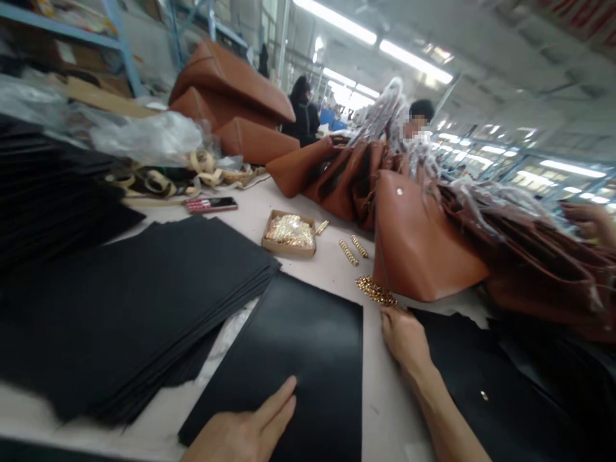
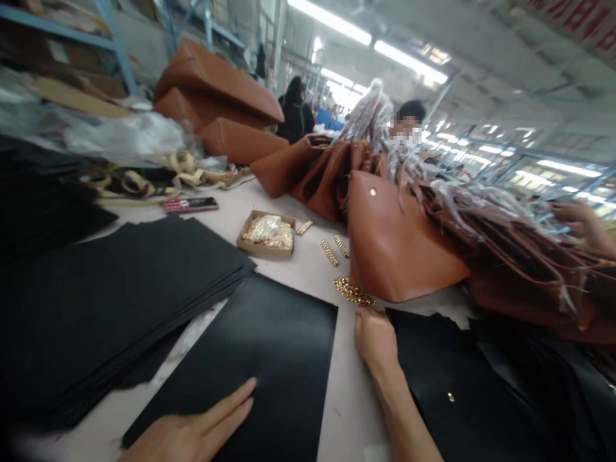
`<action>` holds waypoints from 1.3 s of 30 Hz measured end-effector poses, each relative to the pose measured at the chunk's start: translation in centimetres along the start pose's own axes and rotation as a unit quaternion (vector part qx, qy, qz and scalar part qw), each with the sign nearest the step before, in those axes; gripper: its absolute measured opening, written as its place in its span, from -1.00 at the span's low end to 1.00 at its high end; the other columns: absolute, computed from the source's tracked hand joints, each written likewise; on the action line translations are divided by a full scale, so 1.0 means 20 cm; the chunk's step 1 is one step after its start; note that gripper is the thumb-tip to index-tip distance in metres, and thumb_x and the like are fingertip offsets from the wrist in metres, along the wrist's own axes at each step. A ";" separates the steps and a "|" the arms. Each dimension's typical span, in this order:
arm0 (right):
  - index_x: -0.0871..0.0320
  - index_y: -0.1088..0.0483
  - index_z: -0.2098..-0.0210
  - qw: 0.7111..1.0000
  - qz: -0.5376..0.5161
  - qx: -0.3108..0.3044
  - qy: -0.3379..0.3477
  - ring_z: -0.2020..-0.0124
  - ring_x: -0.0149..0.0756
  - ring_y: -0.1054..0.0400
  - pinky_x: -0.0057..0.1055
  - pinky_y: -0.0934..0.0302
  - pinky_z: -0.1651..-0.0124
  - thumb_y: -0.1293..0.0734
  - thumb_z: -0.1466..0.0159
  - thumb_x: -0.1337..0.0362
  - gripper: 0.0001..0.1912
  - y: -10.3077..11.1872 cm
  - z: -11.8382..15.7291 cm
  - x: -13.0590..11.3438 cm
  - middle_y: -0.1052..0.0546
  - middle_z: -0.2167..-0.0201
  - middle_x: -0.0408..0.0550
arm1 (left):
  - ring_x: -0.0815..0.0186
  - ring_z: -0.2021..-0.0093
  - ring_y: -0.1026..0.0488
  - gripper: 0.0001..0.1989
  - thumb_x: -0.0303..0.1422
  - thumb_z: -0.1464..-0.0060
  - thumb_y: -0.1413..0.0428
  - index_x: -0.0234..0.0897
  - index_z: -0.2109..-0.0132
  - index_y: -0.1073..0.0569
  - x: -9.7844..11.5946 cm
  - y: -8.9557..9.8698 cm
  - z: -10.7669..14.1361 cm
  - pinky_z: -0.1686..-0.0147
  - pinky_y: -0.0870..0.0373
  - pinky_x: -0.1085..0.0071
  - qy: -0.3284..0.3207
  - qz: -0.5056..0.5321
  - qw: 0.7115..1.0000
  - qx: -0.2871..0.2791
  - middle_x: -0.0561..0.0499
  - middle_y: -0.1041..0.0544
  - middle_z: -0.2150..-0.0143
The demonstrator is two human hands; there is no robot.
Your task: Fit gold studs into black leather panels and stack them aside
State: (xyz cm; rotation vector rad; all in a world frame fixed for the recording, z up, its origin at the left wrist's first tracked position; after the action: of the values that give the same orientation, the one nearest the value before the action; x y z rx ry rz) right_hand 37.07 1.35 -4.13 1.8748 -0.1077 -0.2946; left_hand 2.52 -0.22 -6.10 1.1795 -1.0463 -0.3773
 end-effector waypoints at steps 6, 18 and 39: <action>0.21 -0.50 0.09 0.966 -0.230 -0.077 -0.089 0.32 -0.19 -0.52 -0.30 -0.40 0.20 -0.28 -0.26 0.10 -0.64 0.02 0.11 -0.14 -0.61 0.29 0.05 | 0.20 0.29 -0.62 -0.58 -0.36 -0.15 -0.22 -0.35 -0.14 -0.43 0.12 0.06 0.02 0.37 -0.60 0.34 -0.047 -0.096 0.994 0.028 -0.16 -0.36 -0.27; 0.04 -0.55 0.25 0.896 -0.338 -0.289 -0.006 0.37 -0.34 -0.44 -0.43 -0.28 0.22 -0.31 -0.29 0.24 -0.85 0.04 0.37 -0.74 -0.58 0.39 -0.18 | 0.22 0.32 -0.58 -0.66 -0.42 -0.28 -0.04 -0.38 -0.16 -0.37 0.13 0.01 0.06 0.47 -0.55 0.25 -0.055 -0.093 0.991 0.081 -0.10 -0.45 -0.21; 0.18 -0.47 0.46 0.842 -0.244 -0.472 -0.088 0.58 -0.39 -0.35 -0.53 -0.16 0.55 -0.38 -0.14 0.26 -0.89 -0.03 0.21 -0.78 -0.47 0.62 -0.14 | 0.27 0.40 -0.52 -0.72 -0.44 -0.27 -0.02 -0.38 -0.10 -0.42 0.13 0.03 0.07 0.57 -0.41 0.31 -0.070 -0.066 0.989 0.111 -0.07 -0.54 -0.08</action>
State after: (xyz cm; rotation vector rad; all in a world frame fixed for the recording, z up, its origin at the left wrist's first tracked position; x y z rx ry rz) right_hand 20.90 1.20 -3.61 0.8505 0.3501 -0.7217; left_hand 2.54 -2.58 -4.33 1.4434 -1.1581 -0.4613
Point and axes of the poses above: each hand's wrist, its own z-axis away from the middle knuckle, its own y-axis out of the back of the hand, x = y × z, the point moved 3 cm from there along -z, towards the middle knuckle
